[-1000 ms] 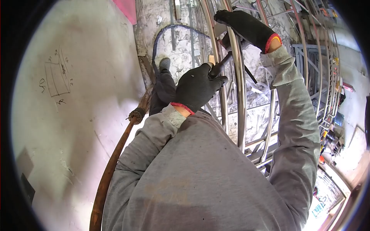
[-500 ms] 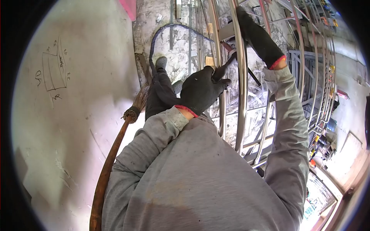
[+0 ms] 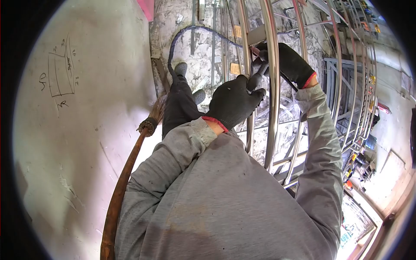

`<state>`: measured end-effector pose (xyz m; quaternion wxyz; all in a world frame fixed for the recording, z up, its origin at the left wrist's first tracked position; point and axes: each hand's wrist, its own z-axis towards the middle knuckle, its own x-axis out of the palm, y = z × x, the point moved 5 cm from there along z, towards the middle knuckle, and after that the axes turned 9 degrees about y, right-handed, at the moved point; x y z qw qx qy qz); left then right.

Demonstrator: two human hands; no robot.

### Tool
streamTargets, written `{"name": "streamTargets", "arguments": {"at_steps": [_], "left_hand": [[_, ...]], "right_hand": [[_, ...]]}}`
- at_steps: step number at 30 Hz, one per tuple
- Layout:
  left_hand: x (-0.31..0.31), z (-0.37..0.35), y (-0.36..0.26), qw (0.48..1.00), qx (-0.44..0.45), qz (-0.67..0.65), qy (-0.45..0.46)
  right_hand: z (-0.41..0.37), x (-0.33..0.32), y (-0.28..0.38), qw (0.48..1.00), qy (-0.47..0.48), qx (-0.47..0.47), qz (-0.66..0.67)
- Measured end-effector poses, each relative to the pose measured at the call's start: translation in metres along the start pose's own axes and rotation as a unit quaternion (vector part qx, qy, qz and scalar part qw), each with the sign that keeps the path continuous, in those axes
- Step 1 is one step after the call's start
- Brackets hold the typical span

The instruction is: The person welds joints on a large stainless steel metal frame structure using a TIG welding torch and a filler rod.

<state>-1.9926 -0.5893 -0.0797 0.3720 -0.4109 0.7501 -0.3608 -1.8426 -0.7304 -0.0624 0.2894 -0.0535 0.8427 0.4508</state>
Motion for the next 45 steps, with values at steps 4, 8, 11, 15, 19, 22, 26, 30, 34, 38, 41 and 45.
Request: {"name": "streamTargets", "arguments": {"at_steps": [4, 8, 11, 15, 19, 22, 26, 30, 34, 38, 41, 45], "left_hand": [[0.011, 0.004, -0.002, 0.999, 0.03, 0.008, -0.04], [0.009, 0.002, -0.005, 0.998, 0.028, -0.014, -0.049], [0.008, 0.003, -0.005, 0.999, 0.026, -0.01, -0.044], [0.008, 0.003, -0.004, 0.999, 0.019, -0.035, -0.029], [0.007, 0.003, -0.003, 0.999, 0.02, -0.037, -0.025], [0.007, 0.004, -0.003, 0.999, 0.014, -0.024, -0.023], [0.007, 0.005, -0.001, 0.999, 0.018, -0.017, -0.021], [0.005, 0.004, -0.002, 0.999, 0.028, -0.024, -0.023], [0.003, 0.003, -0.003, 0.999, 0.025, -0.03, -0.016], [0.003, 0.003, -0.003, 0.999, 0.028, -0.028, -0.014], [0.002, 0.003, -0.003, 0.999, 0.022, -0.039, -0.015], [0.001, 0.003, 0.0, 0.998, 0.026, -0.058, -0.017]], "right_hand": [[-0.001, 0.002, -0.009, 0.977, 0.009, 0.084, 0.194], [-0.001, 0.004, -0.023, 0.961, -0.031, 0.064, 0.268], [-0.003, 0.003, -0.012, 0.971, -0.038, 0.043, 0.232], [-0.002, 0.002, -0.015, 0.971, -0.031, 0.142, 0.189], [-0.002, 0.001, -0.012, 0.975, -0.028, 0.054, 0.211], [-0.003, -0.001, 0.0, 0.987, -0.027, 0.068, 0.141], [0.0, -0.001, -0.011, 0.982, -0.014, 0.048, 0.18], [0.001, -0.002, -0.008, 0.983, -0.011, 0.036, 0.179], [0.0, 0.0, 0.001, 0.971, -0.007, 0.122, 0.205], [0.002, -0.001, -0.007, 0.98, -0.029, 0.066, 0.187], [0.002, -0.001, -0.005, 0.985, -0.032, 0.074, 0.155], [0.003, -0.002, -0.001, 0.99, -0.028, 0.059, 0.122]]}}
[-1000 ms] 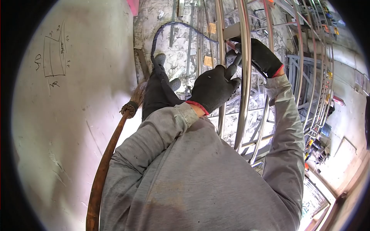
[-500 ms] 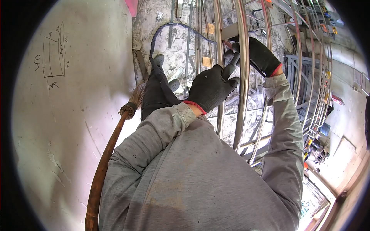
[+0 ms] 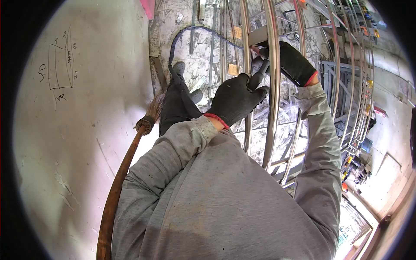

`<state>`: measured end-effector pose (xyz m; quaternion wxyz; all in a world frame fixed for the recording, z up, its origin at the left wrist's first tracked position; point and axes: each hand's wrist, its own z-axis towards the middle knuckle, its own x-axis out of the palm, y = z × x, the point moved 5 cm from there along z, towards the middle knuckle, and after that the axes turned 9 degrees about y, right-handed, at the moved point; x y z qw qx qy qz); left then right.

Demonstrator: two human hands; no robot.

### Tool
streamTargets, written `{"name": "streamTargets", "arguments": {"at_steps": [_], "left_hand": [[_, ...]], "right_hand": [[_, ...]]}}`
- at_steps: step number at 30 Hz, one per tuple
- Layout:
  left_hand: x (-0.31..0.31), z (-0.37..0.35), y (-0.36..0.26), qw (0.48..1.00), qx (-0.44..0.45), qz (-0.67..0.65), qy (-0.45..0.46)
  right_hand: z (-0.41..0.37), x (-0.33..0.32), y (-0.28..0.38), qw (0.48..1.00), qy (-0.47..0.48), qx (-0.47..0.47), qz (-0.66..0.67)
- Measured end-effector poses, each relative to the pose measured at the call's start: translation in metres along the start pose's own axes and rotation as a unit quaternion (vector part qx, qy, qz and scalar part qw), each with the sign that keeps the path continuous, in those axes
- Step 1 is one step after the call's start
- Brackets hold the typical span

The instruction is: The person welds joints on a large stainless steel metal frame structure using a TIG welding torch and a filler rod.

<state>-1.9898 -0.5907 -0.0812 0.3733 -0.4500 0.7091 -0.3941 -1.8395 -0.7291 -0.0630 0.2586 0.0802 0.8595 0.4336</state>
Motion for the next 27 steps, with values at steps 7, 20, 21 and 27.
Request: {"name": "streamTargets", "arguments": {"at_steps": [7, 20, 21, 27], "left_hand": [[-0.001, 0.002, 0.003, 1.0, 0.012, -0.027, 0.001], [-0.001, 0.003, 0.006, 0.999, 0.018, -0.026, 0.001], [0.0, 0.003, 0.007, 0.999, 0.018, -0.031, 0.002], [0.006, 0.005, 0.011, 0.986, 0.159, -0.003, -0.05]], "right_hand": [[-0.001, -0.005, 0.013, 0.974, -0.006, -0.097, -0.206], [0.007, -0.008, 0.0, 0.996, -0.002, 0.019, -0.089], [0.007, -0.009, -0.002, 0.995, -0.004, 0.008, -0.101], [-0.011, -0.014, -0.003, 0.968, 0.026, -0.186, -0.164]]}}
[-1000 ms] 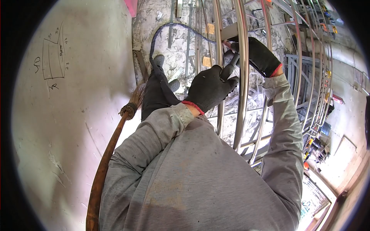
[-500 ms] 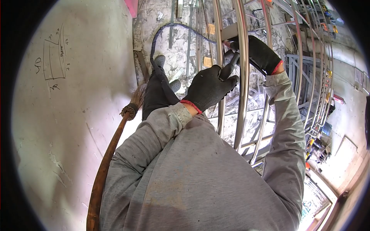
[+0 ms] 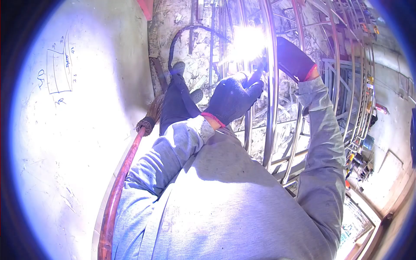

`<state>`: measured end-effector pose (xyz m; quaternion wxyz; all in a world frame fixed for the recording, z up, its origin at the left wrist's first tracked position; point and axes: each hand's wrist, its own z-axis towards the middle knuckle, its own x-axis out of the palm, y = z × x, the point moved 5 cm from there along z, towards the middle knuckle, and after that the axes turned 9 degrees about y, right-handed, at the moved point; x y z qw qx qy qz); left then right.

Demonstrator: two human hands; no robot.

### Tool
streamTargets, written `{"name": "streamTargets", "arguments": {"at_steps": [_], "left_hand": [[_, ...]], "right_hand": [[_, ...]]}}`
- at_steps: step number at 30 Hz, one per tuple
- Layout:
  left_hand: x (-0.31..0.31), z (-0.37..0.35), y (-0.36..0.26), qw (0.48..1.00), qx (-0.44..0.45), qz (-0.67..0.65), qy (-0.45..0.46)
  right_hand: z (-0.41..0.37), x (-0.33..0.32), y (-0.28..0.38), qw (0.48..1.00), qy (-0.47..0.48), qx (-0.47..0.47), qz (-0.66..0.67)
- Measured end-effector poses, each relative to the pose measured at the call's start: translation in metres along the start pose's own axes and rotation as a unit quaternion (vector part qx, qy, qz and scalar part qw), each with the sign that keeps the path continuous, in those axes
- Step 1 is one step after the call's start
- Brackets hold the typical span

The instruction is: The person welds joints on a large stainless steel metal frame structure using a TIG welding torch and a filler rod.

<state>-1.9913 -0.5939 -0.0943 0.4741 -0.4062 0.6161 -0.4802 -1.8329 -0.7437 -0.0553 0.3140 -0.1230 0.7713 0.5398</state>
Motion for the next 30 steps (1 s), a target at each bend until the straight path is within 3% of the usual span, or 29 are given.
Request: {"name": "streamTargets", "arguments": {"at_steps": [1, 2, 5, 7, 8, 9, 14, 17, 18, 21, 22, 23, 25, 26, 27, 29, 30], "left_hand": [[0.001, 0.0, 0.001, 1.0, 0.014, 0.008, -0.002], [0.001, 0.0, 0.0, 1.0, 0.027, 0.015, -0.004], [0.002, 0.002, 0.006, 0.997, -0.043, -0.057, -0.009], [0.002, 0.002, 0.005, 0.994, -0.081, -0.071, 0.035], [0.001, 0.002, -0.001, 1.0, -0.01, 0.016, 0.008], [0.005, 0.0, 0.007, 0.996, -0.082, -0.038, 0.009], [0.0, 0.001, 0.003, 0.994, -0.106, -0.004, 0.038], [-0.003, 0.001, 0.0, 0.992, -0.116, 0.021, 0.049], [-0.002, 0.001, 0.005, 0.992, -0.115, -0.004, 0.054], [-0.008, -0.005, 0.014, 0.984, -0.14, 0.012, 0.109], [-0.014, -0.009, 0.015, 0.984, -0.139, 0.015, 0.111], [-0.02, -0.014, 0.011, 0.985, -0.123, -0.026, 0.121], [-0.029, -0.021, 0.009, 0.983, -0.107, -0.063, 0.134], [-0.035, -0.023, 0.01, 0.981, -0.114, -0.097, 0.124], [-0.041, -0.025, 0.011, 0.978, -0.121, -0.131, 0.113], [-0.043, -0.026, 0.034, 0.979, -0.142, -0.111, 0.1], [-0.047, -0.025, 0.041, 0.979, -0.153, -0.125, 0.053]], "right_hand": [[-0.007, 0.0, -0.004, 0.998, -0.02, -0.045, -0.024], [-0.007, 0.002, -0.004, 0.989, -0.036, -0.007, 0.146], [0.002, -0.003, 0.008, 0.98, -0.002, 0.054, 0.191], [0.009, 0.001, 0.001, 0.981, 0.097, 0.141, 0.092], [0.01, 0.011, -0.013, 0.936, -0.009, 0.148, 0.319], [0.009, 0.012, -0.021, 0.936, -0.023, 0.137, 0.324], [0.012, 0.015, -0.007, 0.921, -0.016, 0.212, 0.327], [0.011, 0.017, -0.01, 0.946, -0.021, 0.178, 0.269], [0.01, 0.019, -0.015, 0.939, -0.01, 0.231, 0.254], [-0.002, 0.018, 0.004, 0.939, -0.045, 0.198, 0.278], [-0.006, 0.015, 0.015, 0.966, -0.042, 0.167, 0.191], [-0.013, 0.015, 0.011, 0.966, -0.046, 0.166, 0.192], [-0.035, 0.02, -0.008, 0.88, -0.138, 0.231, 0.39], [-0.034, 0.012, 0.002, 0.915, -0.182, 0.251, 0.259], [-0.035, 0.013, 0.0, 0.913, -0.187, 0.249, 0.262], [-0.032, 0.002, 0.003, 0.934, -0.261, 0.111, 0.219], [-0.023, 0.0, 0.006, 0.923, -0.279, 0.059, 0.259]]}}
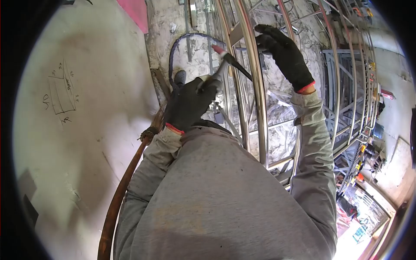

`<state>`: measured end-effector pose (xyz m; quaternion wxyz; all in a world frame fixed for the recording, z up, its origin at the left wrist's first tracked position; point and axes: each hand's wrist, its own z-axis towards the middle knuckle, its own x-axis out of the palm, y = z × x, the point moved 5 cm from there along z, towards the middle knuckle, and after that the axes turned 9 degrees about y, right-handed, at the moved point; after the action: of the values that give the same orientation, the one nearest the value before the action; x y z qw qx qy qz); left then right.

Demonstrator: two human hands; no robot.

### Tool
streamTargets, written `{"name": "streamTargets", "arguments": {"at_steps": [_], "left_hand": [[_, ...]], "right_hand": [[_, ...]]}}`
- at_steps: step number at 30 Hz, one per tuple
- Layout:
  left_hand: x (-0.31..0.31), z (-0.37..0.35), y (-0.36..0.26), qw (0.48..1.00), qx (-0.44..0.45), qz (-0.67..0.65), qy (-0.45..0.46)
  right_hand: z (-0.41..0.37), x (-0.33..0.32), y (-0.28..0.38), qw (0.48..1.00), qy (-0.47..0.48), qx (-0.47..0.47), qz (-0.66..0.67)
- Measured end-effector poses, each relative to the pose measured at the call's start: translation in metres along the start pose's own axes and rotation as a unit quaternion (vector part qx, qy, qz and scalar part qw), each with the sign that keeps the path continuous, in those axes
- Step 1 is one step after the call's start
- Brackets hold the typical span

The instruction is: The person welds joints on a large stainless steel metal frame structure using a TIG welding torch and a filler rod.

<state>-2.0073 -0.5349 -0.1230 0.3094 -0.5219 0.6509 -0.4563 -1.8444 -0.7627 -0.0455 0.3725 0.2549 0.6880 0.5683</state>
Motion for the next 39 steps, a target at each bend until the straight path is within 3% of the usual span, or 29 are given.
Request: {"name": "streamTargets", "arguments": {"at_steps": [1, 3, 5, 7, 8, 9, 10, 11, 13, 14, 18, 23, 25, 26, 28, 29, 31, 32, 34, 36, 37, 39], "left_hand": [[-0.007, 0.001, 0.006, 0.999, -0.004, -0.021, -0.045], [-0.012, 0.003, 0.004, 0.996, -0.022, -0.078, -0.048], [-0.023, 0.007, -0.002, 0.97, -0.006, -0.199, -0.139], [-0.034, 0.016, -0.005, 0.974, 0.025, -0.146, -0.171], [-0.039, 0.018, -0.008, 0.966, 0.025, -0.159, -0.204], [-0.043, 0.02, -0.01, 0.956, 0.026, -0.173, -0.237], [-0.048, 0.022, -0.014, 0.965, 0.031, -0.156, -0.209], [-0.05, 0.026, -0.017, 0.965, 0.034, -0.153, -0.21], [-0.055, 0.03, -0.018, 0.952, 0.016, -0.179, -0.249], [-0.056, 0.031, -0.02, 0.952, 0.016, -0.175, -0.25], [-0.064, 0.041, -0.027, 0.948, 0.035, -0.158, -0.273], [-0.081, 0.059, -0.062, 0.948, 0.113, -0.173, -0.241], [-0.088, 0.067, -0.09, 0.957, 0.138, -0.156, -0.203], [-0.084, 0.064, -0.113, 0.964, 0.103, -0.154, -0.191], [-0.081, 0.073, -0.146, 0.976, 0.115, -0.138, -0.122], [-0.075, 0.073, -0.163, 0.982, 0.073, -0.12, -0.126], [-0.057, 0.076, -0.185, 0.989, 0.069, -0.127, -0.016], [-0.036, 0.072, -0.194, 0.989, 0.11, -0.101, 0.022], [-0.01, 0.08, -0.197, 0.969, 0.049, -0.149, 0.193], [0.042, 0.067, -0.201, 0.987, 0.038, -0.044, 0.15], [0.062, 0.06, -0.196, 0.979, 0.046, -0.038, 0.196], [0.09, 0.055, -0.189, 0.981, 0.026, 0.032, 0.189]], "right_hand": [[0.001, 0.0, 0.005, 1.0, -0.003, -0.005, 0.002], [0.005, 0.007, 0.033, 0.997, -0.036, 0.064, -0.013], [0.025, 0.017, 0.039, 0.997, -0.04, 0.061, 0.01], [0.044, 0.027, 0.052, 0.96, 0.002, 0.205, -0.191], [0.06, 0.025, 0.042, 0.922, 0.033, 0.065, -0.381], [0.07, 0.029, 0.029, 0.829, 0.061, -0.078, -0.551], [0.073, 0.031, 0.029, 0.811, 0.046, -0.068, -0.579], [0.074, 0.038, 0.04, 0.812, 0.042, -0.072, -0.578], [0.067, 0.036, 0.057, 0.86, -0.046, 0.134, -0.49], [0.066, 0.036, 0.059, 0.872, -0.046, 0.151, -0.463], [0.07, 0.041, 0.051, 0.862, -0.084, 0.092, -0.492], [0.063, 0.046, 0.066, 0.889, -0.044, 0.159, -0.427], [0.059, 0.041, 0.04, 0.916, -0.07, 0.085, -0.386], [0.043, 0.038, 0.046, 0.95, 0.017, 0.12, -0.288], [-0.004, 0.032, 0.049, 0.968, -0.005, 0.103, -0.229], [-0.031, 0.027, 0.045, 0.972, -0.03, 0.091, -0.214], [-0.101, 0.014, 0.054, 0.986, -0.023, 0.12, -0.112], [-0.137, 0.005, 0.046, 0.979, -0.09, 0.075, -0.168], [-0.214, -0.014, 0.06, 0.977, -0.128, 0.162, -0.054], [-0.297, -0.024, 0.054, 0.947, -0.241, 0.21, -0.025], [-0.343, -0.028, 0.052, 0.933, -0.29, 0.204, -0.065], [-0.44, -0.027, 0.056, 0.926, -0.35, 0.144, -0.016]]}}
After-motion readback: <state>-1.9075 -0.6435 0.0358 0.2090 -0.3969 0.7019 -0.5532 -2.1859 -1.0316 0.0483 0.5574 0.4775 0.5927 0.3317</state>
